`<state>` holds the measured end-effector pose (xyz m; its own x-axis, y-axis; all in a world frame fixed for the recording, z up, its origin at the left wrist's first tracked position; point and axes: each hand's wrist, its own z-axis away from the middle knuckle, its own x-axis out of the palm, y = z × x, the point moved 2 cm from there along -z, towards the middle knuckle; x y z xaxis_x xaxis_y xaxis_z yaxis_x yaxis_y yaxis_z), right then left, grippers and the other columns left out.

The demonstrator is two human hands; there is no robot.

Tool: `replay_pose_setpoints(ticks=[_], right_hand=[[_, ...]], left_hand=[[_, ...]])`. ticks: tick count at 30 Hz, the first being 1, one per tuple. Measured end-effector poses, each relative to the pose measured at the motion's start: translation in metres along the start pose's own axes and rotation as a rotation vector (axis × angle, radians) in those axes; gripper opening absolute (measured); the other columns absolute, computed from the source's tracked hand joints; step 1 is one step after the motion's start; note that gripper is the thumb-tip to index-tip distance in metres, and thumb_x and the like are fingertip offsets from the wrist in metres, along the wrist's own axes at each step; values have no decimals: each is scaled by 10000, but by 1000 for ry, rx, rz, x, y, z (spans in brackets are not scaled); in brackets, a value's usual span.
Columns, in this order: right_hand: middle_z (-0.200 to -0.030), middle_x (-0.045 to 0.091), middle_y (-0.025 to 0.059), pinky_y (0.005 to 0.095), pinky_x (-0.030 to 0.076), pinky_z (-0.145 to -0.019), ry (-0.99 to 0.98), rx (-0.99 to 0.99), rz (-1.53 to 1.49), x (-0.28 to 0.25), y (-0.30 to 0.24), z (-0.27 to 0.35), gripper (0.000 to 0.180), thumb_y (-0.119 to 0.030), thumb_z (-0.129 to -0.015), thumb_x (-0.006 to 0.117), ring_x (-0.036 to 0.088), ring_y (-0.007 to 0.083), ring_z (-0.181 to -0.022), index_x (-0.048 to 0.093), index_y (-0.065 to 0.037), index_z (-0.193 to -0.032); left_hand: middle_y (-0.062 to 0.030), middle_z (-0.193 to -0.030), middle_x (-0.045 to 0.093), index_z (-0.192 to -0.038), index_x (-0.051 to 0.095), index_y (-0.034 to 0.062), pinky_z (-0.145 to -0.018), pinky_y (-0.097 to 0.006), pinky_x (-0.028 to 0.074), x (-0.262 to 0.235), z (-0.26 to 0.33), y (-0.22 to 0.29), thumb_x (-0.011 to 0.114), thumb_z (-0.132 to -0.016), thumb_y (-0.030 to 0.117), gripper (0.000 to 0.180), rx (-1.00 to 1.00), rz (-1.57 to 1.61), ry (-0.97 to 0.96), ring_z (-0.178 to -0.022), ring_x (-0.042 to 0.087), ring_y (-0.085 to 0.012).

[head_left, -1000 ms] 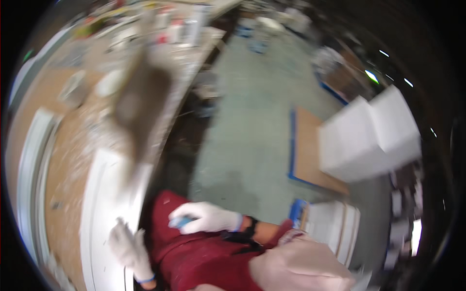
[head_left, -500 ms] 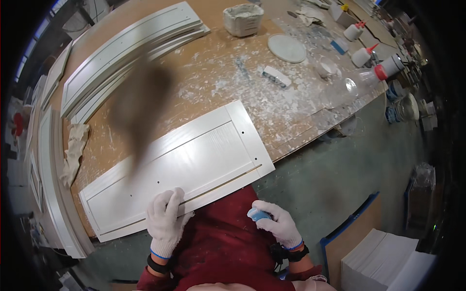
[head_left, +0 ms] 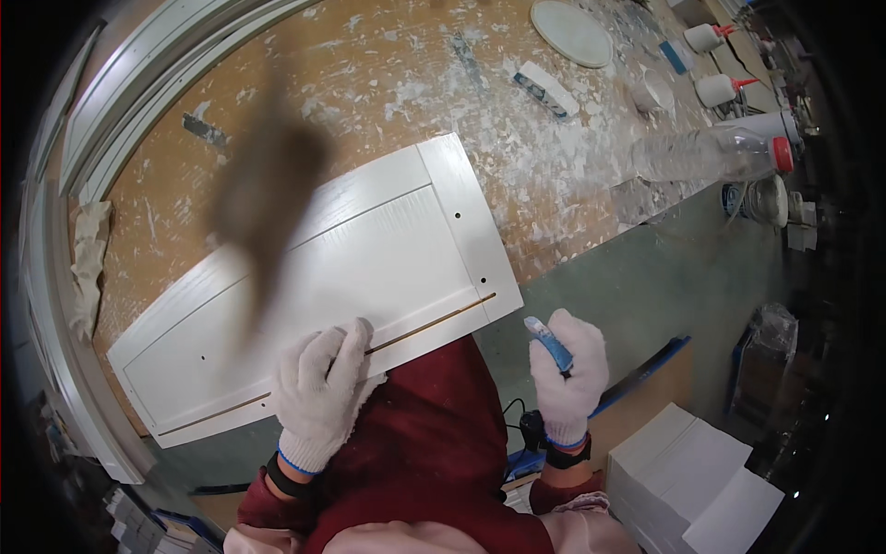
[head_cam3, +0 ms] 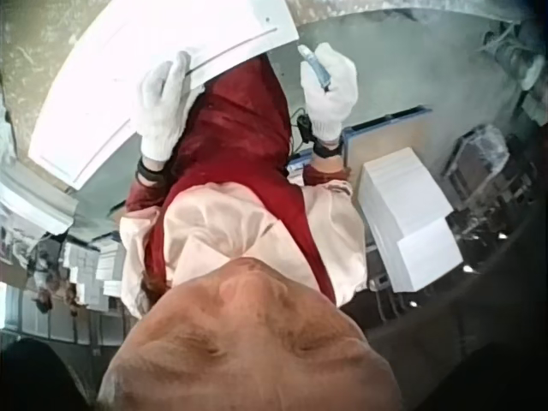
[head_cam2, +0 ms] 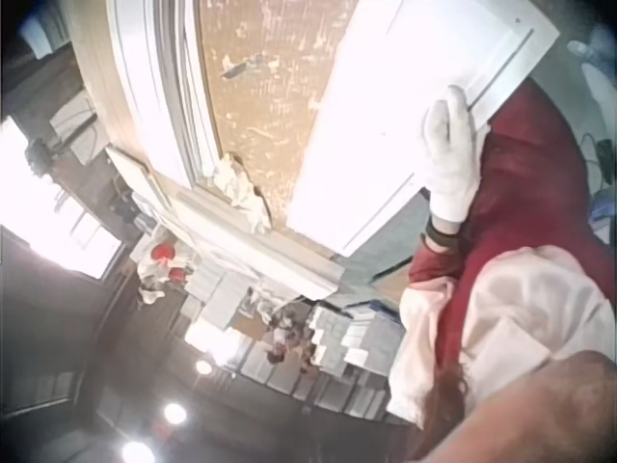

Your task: Cleaning and repairing white furniture panels by filling gaps with a blue applicator and wiping with a rag.

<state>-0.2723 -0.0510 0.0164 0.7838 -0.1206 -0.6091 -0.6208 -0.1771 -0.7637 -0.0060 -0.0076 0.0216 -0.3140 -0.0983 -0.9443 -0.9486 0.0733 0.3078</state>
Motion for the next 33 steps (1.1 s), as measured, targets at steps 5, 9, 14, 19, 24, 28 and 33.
replay_pose_setpoints(ticks=[5,9,14,19,24,28,33], right_hand=[[-997,660,152,373,523,-736,50,-238,216,12,-11,-6,484,41,-723,737,636,314,-839,631,-29,-1190],[-980,660,154,376,519,-726,1,-235,222,18,-11,-8,484,42,-723,735,632,319,-832,631,-23,-1192],[-950,657,147,380,517,-714,72,-247,314,20,-4,-15,447,53,-732,728,623,313,-810,645,-14,-1166],[-948,653,147,382,517,-724,160,-258,331,14,-7,-15,433,60,-737,726,623,307,-817,652,-17,-1157],[-951,655,149,360,522,-734,66,-251,287,18,-7,-16,433,49,-738,736,631,314,-827,657,-19,-1159],[-955,658,145,365,522,-733,139,-250,353,11,-1,-20,434,58,-746,731,630,312,-825,649,-14,-1166],[-949,658,143,387,521,-742,-6,-273,258,20,-10,-15,460,68,-728,729,632,316,-839,644,-11,-1173]], left_hand=[[9,-1065,562,-1244,647,162,-816,-374,473,1,0,-4,796,-666,300,613,8,4,-4,-999,578,-226],[-6,-1057,553,-1249,639,146,-763,-375,485,1,-2,-5,795,-665,290,621,48,11,39,-960,589,-236],[-22,-1052,548,-1256,630,126,-730,-380,488,2,-3,-7,803,-643,270,653,79,46,58,-925,594,-245],[-27,-1043,557,-1264,626,103,-717,-381,478,1,-5,-7,817,-613,241,693,90,67,51,-915,594,-246],[-38,-1049,568,-1261,631,99,-701,-378,480,-2,-6,-6,835,-584,219,717,93,85,51,-891,605,-252],[-45,-1050,570,-1253,637,100,-694,-378,486,-2,-5,-5,846,-575,202,716,75,68,41,-867,612,-258],[-42,-1048,563,-1255,636,104,-692,-378,486,4,-3,-6,841,-604,224,692,98,80,67,-878,612,-254]])
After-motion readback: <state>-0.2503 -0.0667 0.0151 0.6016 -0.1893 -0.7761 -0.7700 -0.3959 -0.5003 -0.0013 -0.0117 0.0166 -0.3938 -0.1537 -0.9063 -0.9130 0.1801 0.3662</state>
